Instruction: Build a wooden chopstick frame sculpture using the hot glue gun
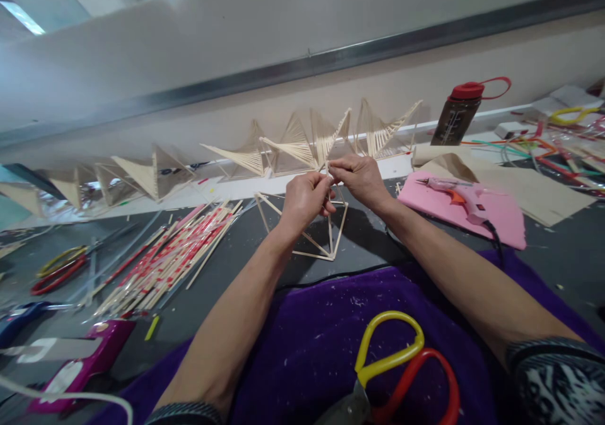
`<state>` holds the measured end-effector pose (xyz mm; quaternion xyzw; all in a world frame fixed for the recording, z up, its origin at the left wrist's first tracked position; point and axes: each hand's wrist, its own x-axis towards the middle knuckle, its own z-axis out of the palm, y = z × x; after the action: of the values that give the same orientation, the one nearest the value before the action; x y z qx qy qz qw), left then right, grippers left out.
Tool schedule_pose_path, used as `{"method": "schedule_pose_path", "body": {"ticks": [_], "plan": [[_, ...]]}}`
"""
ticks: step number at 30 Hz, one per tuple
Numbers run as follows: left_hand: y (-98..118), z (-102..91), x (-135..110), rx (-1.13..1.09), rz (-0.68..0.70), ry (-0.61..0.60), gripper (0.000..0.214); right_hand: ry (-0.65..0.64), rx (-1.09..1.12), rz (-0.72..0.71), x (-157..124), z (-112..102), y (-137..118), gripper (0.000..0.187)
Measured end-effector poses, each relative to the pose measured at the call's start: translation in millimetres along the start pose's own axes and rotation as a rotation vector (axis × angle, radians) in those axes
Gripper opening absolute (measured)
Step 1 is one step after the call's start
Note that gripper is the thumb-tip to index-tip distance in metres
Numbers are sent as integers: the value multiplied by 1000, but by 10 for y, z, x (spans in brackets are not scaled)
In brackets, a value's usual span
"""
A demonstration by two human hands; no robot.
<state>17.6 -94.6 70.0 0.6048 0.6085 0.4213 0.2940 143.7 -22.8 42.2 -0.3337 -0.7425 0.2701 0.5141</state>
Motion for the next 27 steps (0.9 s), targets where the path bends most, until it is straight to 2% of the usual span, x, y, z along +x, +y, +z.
{"method": "schedule_pose_path", "body": {"ticks": [21,27], "plan": [[-10,-9,2,41,-3,4,24,-17,12,7,-13,-25,-51,19],[-7,-15,-7,10,-2,-12,24,-33,89,160,33,-50,-161,32]]}}
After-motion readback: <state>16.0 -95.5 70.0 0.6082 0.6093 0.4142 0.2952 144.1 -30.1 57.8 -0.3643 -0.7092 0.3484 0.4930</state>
